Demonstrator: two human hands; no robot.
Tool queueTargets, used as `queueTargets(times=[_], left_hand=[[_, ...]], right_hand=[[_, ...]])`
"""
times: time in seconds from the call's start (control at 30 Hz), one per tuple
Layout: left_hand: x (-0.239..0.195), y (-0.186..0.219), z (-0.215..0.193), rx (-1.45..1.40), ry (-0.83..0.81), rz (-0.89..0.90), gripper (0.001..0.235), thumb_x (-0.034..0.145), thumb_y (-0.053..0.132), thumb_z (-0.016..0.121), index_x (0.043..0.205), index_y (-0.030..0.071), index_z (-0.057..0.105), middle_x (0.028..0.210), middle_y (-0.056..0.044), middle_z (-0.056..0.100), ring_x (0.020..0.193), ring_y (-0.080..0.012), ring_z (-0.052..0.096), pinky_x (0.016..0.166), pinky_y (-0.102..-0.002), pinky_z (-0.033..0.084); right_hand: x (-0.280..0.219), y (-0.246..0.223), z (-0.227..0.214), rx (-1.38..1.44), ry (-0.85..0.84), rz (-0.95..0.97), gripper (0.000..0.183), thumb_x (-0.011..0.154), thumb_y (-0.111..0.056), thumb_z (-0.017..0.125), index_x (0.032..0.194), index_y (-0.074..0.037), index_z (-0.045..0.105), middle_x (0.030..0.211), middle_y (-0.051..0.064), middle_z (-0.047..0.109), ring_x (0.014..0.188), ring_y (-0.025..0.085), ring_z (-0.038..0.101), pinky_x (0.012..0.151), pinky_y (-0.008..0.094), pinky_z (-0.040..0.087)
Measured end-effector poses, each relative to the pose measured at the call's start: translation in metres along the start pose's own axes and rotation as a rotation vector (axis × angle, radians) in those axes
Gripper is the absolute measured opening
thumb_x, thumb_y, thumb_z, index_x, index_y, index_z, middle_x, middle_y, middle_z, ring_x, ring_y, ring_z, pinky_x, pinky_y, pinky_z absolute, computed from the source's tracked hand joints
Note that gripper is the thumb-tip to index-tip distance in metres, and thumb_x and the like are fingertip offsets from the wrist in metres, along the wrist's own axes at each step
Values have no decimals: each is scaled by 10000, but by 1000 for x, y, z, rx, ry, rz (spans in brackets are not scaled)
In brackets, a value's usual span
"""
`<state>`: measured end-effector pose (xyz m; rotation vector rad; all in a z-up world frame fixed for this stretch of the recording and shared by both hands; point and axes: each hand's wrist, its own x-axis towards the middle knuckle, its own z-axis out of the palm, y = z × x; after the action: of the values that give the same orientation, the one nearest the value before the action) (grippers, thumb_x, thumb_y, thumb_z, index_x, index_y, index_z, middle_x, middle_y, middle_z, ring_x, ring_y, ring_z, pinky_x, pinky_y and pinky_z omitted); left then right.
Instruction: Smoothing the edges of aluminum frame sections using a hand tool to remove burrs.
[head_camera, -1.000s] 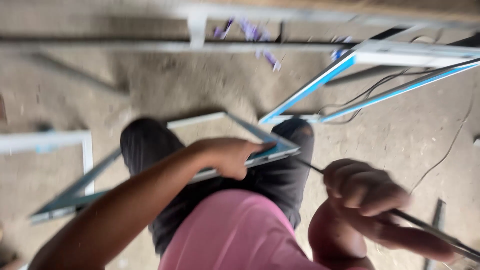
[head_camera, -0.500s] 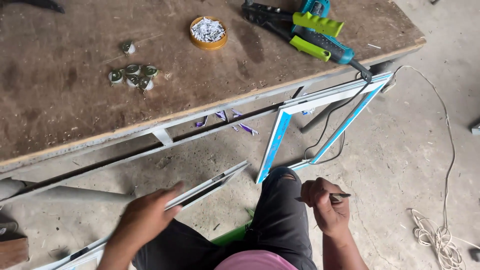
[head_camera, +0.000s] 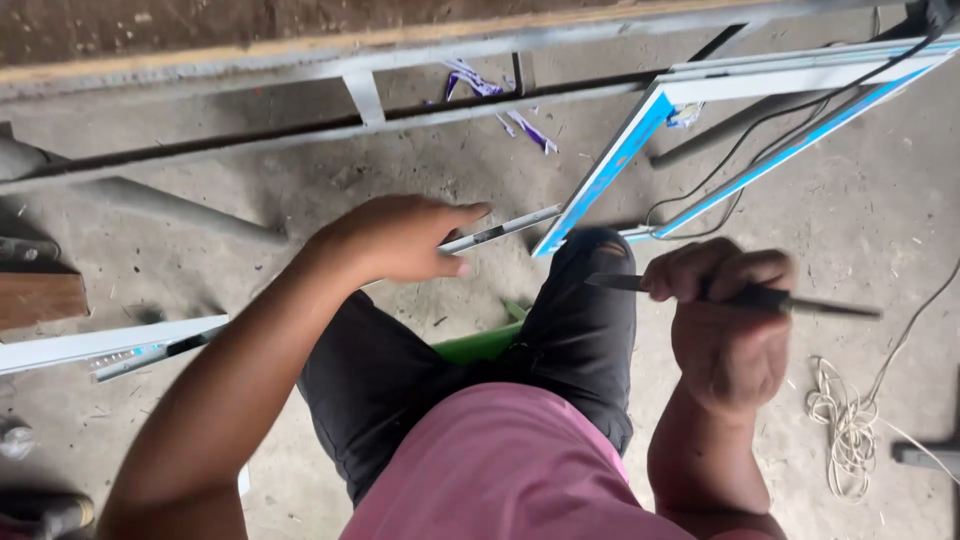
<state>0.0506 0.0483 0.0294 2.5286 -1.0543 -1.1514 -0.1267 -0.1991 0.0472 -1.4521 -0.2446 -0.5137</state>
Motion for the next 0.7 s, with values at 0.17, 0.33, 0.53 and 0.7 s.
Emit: queueTargets(times=[0.17, 0.33, 0.53, 0.7], left_hand=[[20, 11, -4, -270, -238, 64, 807, 776, 103, 524, 1519, 376, 369, 1347, -20, 593, 921, -256, 673, 663, -422, 555], [18, 9, 11, -562, -321, 94, 683, 788, 32, 496, 1446, 217, 504, 1159, -18, 650, 620, -234, 708, 470, -331, 555], [24, 18, 12, -441, -317, 164, 834, 771, 110, 492, 1571, 343, 438, 753, -67, 617, 521, -175, 532, 460, -324, 448], [23, 30, 18, -430, -354, 131, 957, 724, 78, 504, 1626, 364, 366, 589, -72, 527, 474, -194, 458, 449, -341, 415]], right_hand=[[24, 2, 30, 77, 141, -140, 310, 1121, -415, 457, 1020, -156, 319, 674, 118, 361, 485, 245, 381, 470, 359, 424], [42, 3, 58, 81, -4, -218, 303, 1139, -450, 428, 1046, -175, 347, 687, 47, 340, 499, 176, 287, 476, 318, 305], [56, 0, 72, 211, -88, -83, 548, 1070, -562, 450, 828, -71, 468, 634, 30, 385, 561, 164, 351, 574, 314, 321], [48, 18, 62, 277, -147, -7, 590, 1004, -650, 441, 746, -120, 474, 592, 15, 353, 506, 159, 341, 527, 339, 325]])
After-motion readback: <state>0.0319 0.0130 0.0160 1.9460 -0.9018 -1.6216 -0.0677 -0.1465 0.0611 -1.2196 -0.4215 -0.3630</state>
